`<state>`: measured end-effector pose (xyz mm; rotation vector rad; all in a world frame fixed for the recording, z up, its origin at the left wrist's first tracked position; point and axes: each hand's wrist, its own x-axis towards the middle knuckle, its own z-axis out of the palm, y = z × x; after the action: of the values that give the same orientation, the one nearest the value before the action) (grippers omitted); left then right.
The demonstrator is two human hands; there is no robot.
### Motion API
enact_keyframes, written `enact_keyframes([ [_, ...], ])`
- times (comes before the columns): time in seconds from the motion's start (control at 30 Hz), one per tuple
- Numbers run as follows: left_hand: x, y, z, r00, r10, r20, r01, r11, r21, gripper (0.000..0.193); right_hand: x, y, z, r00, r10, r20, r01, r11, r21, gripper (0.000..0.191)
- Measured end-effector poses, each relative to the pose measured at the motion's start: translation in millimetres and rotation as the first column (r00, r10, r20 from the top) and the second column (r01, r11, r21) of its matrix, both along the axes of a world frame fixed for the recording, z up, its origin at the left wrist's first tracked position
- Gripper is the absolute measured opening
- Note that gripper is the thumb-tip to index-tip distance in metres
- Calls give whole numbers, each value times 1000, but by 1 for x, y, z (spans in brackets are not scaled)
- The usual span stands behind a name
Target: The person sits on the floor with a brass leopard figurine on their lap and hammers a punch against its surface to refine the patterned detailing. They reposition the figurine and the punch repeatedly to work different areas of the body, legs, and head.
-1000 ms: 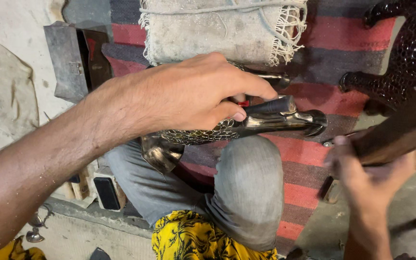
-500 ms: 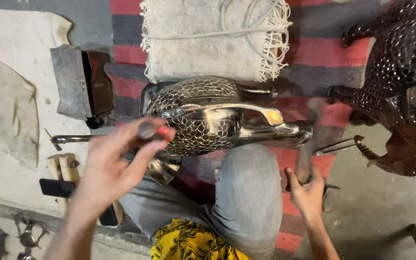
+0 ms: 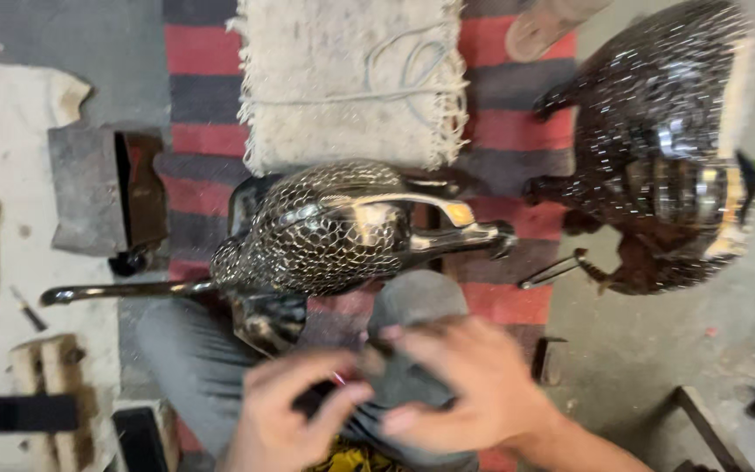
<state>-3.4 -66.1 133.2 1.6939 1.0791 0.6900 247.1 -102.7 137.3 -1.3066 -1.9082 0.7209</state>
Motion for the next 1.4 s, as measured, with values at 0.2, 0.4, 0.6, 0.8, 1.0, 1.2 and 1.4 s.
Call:
enact_keyframes([
  [0.2,18,-13,12,977,-154,148,161,986,-34,18,-19,18,28,969,139,205,-193,942,274,43],
  [0.4,4,-24,-9,999,44,7,-45,995,95,32,26,-6,-19,930,-368,-13,356,908,-218,47],
  [0.6,0,-69,-52,875,320,363,-25,779,-627,55,42,15,-75,754,-500,-426,324,847,-420,28],
  [0.8,-12,-61,-76,945,320,68,-325,943,76,61,18,33,-98,656,-477,-585,362,879,-310,26],
  [1.0,-32,-8,-90,887,401,-228,-212,794,570,60,4,45,-99,743,-550,-382,513,834,-203,23],
  [1.2,-21,-2,-123,874,437,-212,-255,784,566,69,0,48,-95,689,-510,-515,445,858,-255,20],
  [1.4,-25,-9,-138,896,441,-54,-349,774,527,61,-3,53,-86,735,-598,-320,488,794,-362,17],
])
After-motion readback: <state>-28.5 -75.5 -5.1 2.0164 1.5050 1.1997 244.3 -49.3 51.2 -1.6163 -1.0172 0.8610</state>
